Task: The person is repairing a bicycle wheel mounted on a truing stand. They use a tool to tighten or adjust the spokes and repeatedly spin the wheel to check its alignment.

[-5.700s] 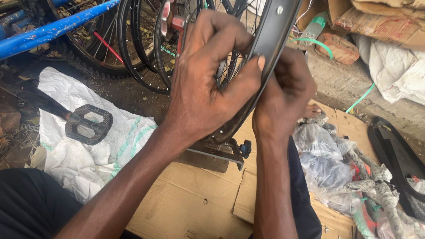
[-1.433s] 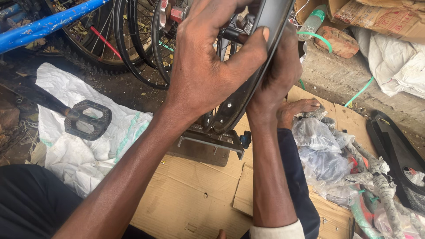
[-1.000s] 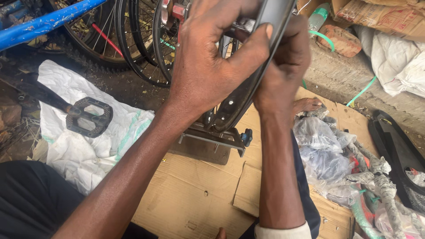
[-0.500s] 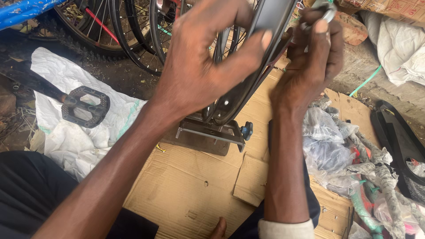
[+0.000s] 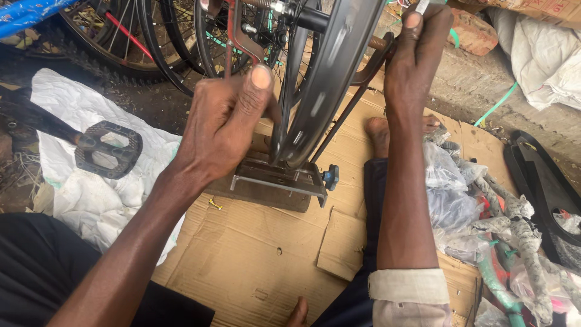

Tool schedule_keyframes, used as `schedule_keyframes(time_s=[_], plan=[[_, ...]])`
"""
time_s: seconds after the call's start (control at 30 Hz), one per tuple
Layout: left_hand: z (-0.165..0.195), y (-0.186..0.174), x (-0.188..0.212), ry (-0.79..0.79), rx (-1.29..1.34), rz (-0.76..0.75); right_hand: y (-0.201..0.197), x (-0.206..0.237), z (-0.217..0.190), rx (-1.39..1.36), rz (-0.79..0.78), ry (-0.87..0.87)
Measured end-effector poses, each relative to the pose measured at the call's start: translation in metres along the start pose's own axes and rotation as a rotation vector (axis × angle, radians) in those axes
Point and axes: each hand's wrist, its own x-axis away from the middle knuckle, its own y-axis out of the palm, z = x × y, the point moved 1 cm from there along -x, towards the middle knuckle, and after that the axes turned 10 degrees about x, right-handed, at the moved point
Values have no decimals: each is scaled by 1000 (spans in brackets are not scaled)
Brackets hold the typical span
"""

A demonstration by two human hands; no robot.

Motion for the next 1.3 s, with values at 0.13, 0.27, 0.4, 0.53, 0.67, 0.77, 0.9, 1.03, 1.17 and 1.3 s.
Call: schedule_keyframes(time_s=[0.13, 0.27, 0.4, 0.53, 0.67, 0.77, 0.9, 1.03, 1.17, 1.3], plan=[[20, 8, -4, 202, -52, 31, -3, 0, 2, 173, 8, -107], [35, 13, -5, 317, -106, 21, -4, -2, 1, 191, 10, -87], [41, 14, -5, 342, -136, 5, -1, -1, 2, 172, 16, -72], [42, 15, -5, 336, -96, -4, 0, -1, 5, 139, 9, -50], [43, 16, -4, 333, -117, -6, 0, 0, 8, 158, 15, -79], [43, 17, -4, 348, -117, -8, -1, 1, 9, 176, 19, -71], [43, 17, -5, 325, -96, -22, 0, 1, 9, 166, 28, -77], [43, 17, -7, 344, -101, -25, 0, 0, 7, 156, 33, -69], [43, 17, -6, 339, -97, -30, 1, 1, 5, 156, 24, -49], [43, 17, -6, 350, -100, -37, 0, 0, 5, 189, 33, -76]])
